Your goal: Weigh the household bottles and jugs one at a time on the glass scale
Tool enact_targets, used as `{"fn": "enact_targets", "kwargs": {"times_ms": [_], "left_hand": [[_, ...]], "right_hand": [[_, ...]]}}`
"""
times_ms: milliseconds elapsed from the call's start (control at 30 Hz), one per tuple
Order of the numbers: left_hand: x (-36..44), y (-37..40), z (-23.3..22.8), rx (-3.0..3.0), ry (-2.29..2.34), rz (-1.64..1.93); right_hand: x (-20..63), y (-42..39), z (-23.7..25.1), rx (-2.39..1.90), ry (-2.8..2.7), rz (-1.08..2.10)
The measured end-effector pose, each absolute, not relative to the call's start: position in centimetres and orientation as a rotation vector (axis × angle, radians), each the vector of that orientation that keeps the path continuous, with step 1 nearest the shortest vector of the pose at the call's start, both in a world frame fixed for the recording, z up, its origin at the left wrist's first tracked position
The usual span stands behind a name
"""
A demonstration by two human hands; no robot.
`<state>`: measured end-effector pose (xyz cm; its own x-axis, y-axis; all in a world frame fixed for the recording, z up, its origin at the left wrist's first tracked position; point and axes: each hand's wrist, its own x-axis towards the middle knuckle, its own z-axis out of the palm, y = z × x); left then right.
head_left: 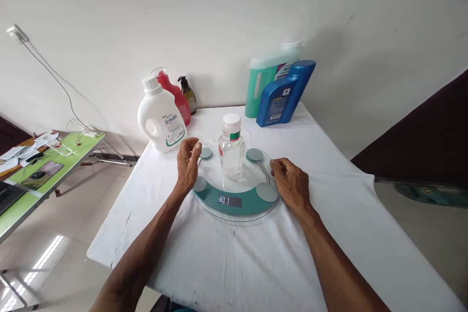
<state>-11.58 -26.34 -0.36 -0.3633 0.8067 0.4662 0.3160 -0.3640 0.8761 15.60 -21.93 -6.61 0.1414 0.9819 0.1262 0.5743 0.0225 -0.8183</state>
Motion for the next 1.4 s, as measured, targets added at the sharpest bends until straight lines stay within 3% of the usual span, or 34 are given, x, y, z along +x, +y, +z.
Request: {"fn": "enact_targets", "kwargs": {"times_ms": [167,367,567,833,1167,1400], "left_hand": [[-11.7,-26.4,1.3,1.51,1.427,1.75],[-9.4,-25.4,2.2,1.757,1.286,1.378],[-7.1,-24.1,1.4,1.693,1.567,1.121],[-8.3,-20.9,2.8,1.557,1.555,1.39],[-13.9,-3.4,2.6,1.293,1.856,1.783],[-15.2,2.9,0.5,1.222,1.732,1.935]], "right_hand": [[15.7,-22.0,-6.7,-1.627,-1.533,0.664],[15.9,-22.1,-6.5,-1.602,-1.542,0.676],[16.0,-22.1,-6.5,-1.625,-1.552,0.692],[16.7,-21.9,-6.9,-1.614,-1.563,0.721],[17.2,-22.0,-7.2,-1.633,-1.503,0.773],[16.8,-22.4,-7.4,-1.678,-1.355,0.804]]}}
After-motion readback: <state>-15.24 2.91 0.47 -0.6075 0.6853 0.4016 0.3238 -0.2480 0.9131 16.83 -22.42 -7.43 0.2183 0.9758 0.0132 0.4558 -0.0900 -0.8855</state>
